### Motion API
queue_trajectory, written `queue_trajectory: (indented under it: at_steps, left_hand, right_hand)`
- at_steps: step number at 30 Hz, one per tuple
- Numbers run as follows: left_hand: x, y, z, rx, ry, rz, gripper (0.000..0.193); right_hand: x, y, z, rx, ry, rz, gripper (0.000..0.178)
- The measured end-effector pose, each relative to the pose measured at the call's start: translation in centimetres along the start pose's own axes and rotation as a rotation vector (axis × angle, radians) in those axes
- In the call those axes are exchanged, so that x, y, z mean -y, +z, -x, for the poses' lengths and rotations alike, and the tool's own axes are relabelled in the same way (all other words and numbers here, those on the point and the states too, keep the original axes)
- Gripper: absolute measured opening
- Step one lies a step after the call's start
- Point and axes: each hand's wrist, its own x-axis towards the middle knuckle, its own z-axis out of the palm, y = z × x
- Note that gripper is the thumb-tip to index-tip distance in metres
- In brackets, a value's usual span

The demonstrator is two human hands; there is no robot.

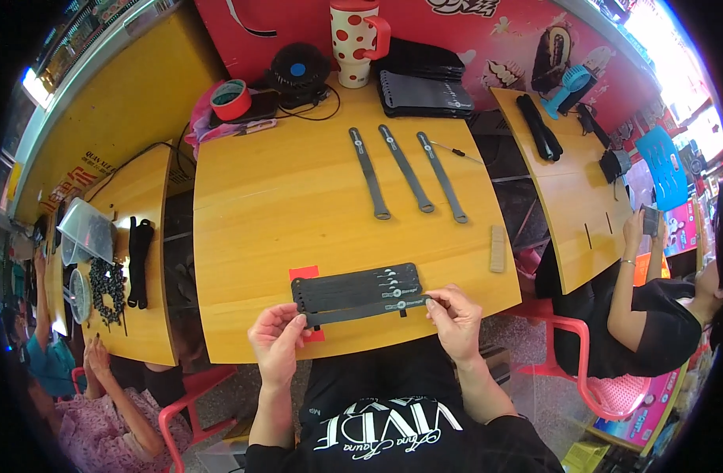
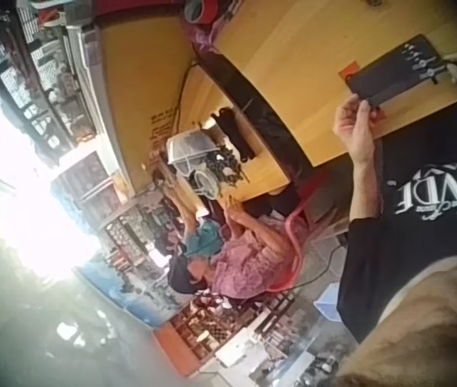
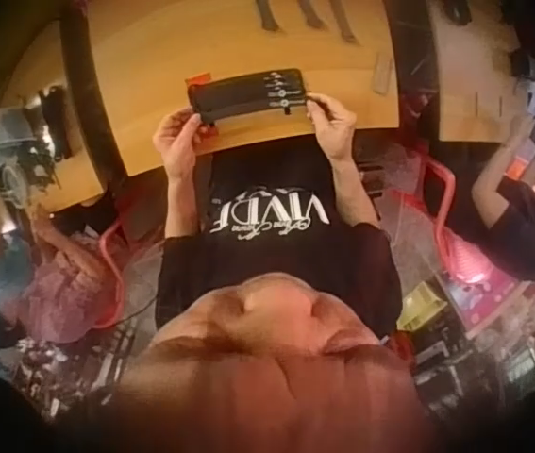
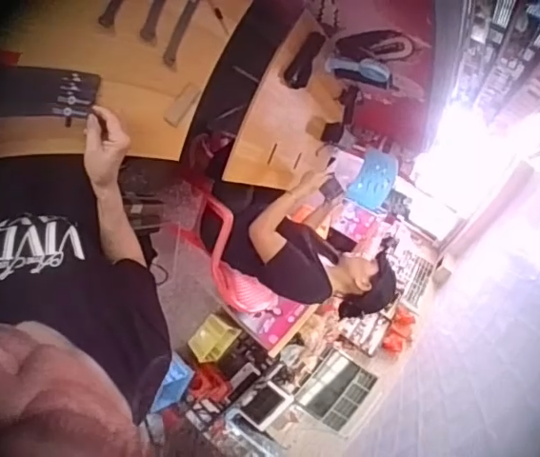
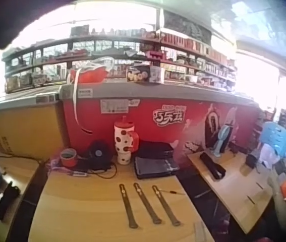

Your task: Assembling black straps by attaching small plates to them at a workstation.

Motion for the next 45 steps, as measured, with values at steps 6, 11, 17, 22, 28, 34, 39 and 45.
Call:
queue_trajectory:
  at_steps: [6, 11, 17, 22, 28, 34, 39, 45]
  left_hand:
    - [-0.1, 0.3, 0.3, -0.069, 0.013, -0.011, 0.016]
    - [0.4, 0.5, 0.1, -0.122, 0.012, -0.046, 0.016]
    - [0.5, 0.5, -0.4, -0.109, 0.003, -0.061, 0.015]
    - [0.0, -0.1, 0.1, -0.149, 0.025, -0.055, 0.014]
    - [0.7, 1.3, 0.3, -0.142, -0.014, -0.038, 0.011]
    - [0.8, 0.8, 0.6, -0.189, 0.078, -0.213, 0.007]
    - [0.9, 0.8, 0.3, -0.162, 0.064, -0.178, 0.004]
    - [0.7, 0.6, 0.1, -0.149, 0.063, -0.146, 0.004]
  right_hand:
    - [-1.5, 0.3, -0.3, -0.007, -0.034, 0.015, 0.016]
    - [-1.6, 0.7, -0.2, -0.068, 0.019, 0.045, 0.024]
    - [-1.7, 1.0, -0.4, -0.092, -0.054, 0.159, 0.022]
    - [-1.7, 1.5, -0.4, -0.087, -0.052, 0.159, 0.022]
    - [-1.8, 0.4, -0.2, -0.127, -0.007, 0.086, 0.026]
    - [-1.9, 0.2, -0.2, -0.074, 0.027, -0.009, 0.024]
    - [-2.1, 0.2, -0.3, -0.075, 0.049, -0.033, 0.023]
    - [-2.0, 0.2, -0.2, -0.075, 0.046, -0.043, 0.022]
